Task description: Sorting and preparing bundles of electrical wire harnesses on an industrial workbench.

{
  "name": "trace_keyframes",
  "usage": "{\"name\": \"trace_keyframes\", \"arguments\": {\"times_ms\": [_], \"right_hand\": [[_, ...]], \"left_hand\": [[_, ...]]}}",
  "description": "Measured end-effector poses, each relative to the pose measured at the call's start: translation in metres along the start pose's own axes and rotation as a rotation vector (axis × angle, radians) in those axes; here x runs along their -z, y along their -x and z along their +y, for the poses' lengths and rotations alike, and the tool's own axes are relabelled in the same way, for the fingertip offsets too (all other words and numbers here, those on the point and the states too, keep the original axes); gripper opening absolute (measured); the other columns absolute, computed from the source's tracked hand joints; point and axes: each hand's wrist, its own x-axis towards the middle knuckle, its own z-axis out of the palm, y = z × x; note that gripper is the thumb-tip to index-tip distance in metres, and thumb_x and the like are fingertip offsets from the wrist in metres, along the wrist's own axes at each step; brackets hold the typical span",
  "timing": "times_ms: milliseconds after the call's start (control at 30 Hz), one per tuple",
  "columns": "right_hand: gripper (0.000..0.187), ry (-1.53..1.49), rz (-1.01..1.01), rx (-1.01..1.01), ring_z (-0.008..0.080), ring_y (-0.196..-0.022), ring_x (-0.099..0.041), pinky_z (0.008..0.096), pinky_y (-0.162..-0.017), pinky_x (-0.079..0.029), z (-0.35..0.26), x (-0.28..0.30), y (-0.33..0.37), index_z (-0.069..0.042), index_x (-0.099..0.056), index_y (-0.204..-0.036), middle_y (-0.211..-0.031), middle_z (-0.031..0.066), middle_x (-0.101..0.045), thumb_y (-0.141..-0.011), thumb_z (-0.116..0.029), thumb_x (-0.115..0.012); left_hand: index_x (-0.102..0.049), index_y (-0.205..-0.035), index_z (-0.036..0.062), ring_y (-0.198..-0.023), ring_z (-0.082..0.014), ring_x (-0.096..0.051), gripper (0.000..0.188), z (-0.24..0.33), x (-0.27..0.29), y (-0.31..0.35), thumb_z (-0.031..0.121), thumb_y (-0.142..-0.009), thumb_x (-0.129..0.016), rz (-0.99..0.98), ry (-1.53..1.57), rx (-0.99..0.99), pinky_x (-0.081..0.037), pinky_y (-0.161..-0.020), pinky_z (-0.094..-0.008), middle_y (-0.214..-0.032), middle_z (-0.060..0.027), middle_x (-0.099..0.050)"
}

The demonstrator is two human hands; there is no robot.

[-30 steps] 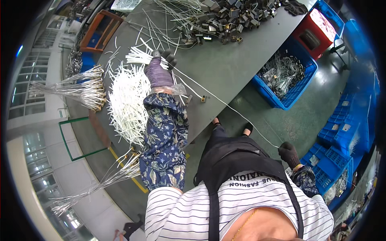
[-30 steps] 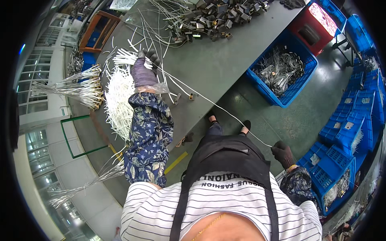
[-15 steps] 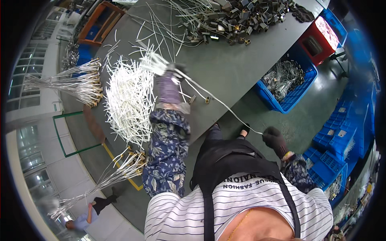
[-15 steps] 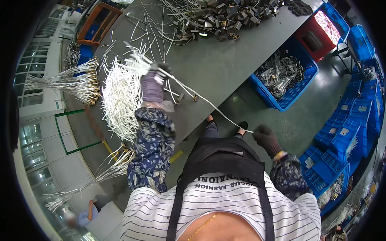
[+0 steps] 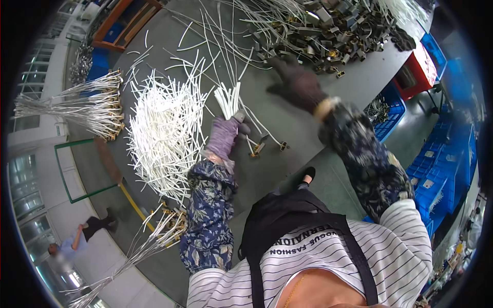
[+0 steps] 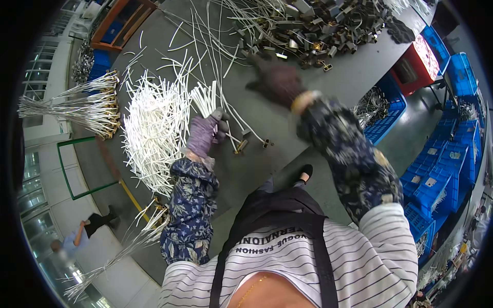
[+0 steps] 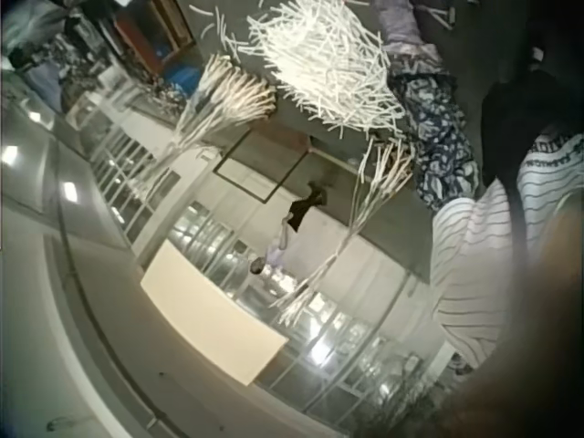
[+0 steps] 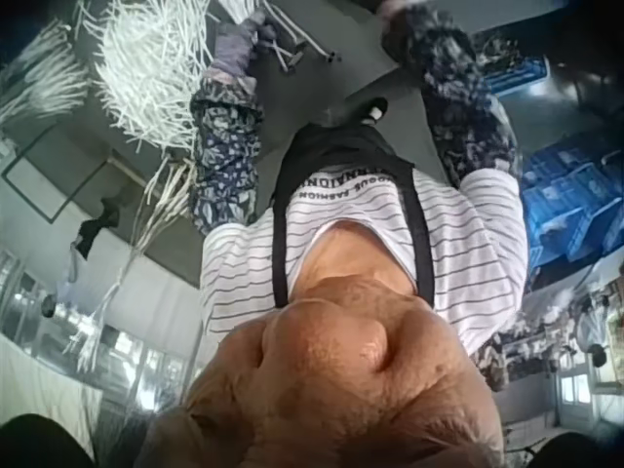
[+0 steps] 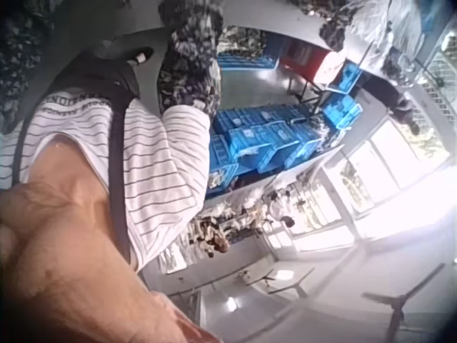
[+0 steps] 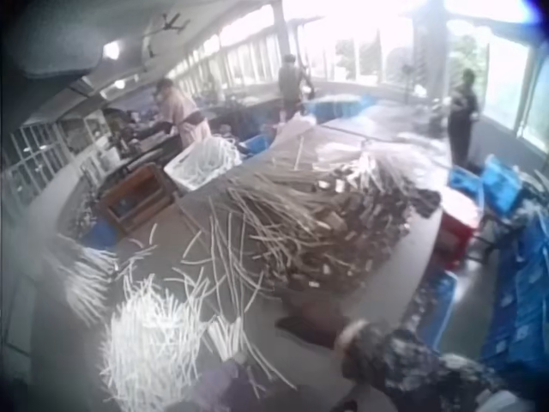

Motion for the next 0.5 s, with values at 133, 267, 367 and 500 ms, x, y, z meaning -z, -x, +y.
{"name": "trace_keyframes", "arguments": {"times_ms": [133,267,367,500], "right_hand": [[0.035,0.198,-0.153,-0.005,0.035,-0.086,-0.06,0.0419,-0.069,-0.049,0.03,0.001,-0.053,-0.008,-0.057,-0.107,-0.098,0.018,-0.06,-0.078,-0.027,-0.063],[0.026,0.124,0.0,0.105,0.0338,-0.077,-0.06,0.0398,-0.065,-0.048,0.048,0.02,-0.012,-0.007,-0.06,-0.095,-0.082,0.0153,-0.061,-0.082,-0.029,-0.058],[0.02,-0.172,-0.238,-0.185,0.03,-0.075,-0.058,0.0374,-0.063,-0.046,0.021,0.029,0.06,-0.005,-0.061,-0.088,-0.084,0.0141,-0.059,-0.081,-0.023,-0.064],[0.012,-0.235,-0.424,0.172,0.0267,-0.064,-0.057,0.0361,-0.055,-0.046,0.048,0.005,0.229,-0.008,-0.061,-0.077,-0.07,0.0077,-0.056,-0.065,-0.011,-0.061]], "left_hand": [[-0.057,-0.087,0.0036,-0.039,-0.0055,-0.036,0.028,-0.026,-0.005,-0.019,0.031,-0.087,-0.06,-0.288,0.362,0.028,-0.029,-0.036,-0.0202,-0.053,0.0022,-0.047],[-0.051,-0.09,0.0037,-0.053,-0.012,-0.053,0.026,-0.02,-0.027,-0.017,0.029,-0.089,-0.055,-0.564,0.91,-0.075,-0.044,-0.046,-0.0246,-0.067,-0.004,-0.055],[-0.052,-0.095,0.0055,-0.085,-0.0303,-0.062,0.02,-0.017,-0.067,-0.012,0.024,-0.088,-0.054,-0.201,1.022,0.008,-0.053,-0.07,-0.0443,-0.094,-0.016,-0.061],[-0.054,-0.099,0.0029,-0.077,-0.0272,-0.064,0.025,-0.019,-0.114,-0.021,0.025,-0.089,-0.056,-0.143,1.028,-0.03,-0.055,-0.069,-0.0415,-0.093,-0.0159,-0.063]]}}
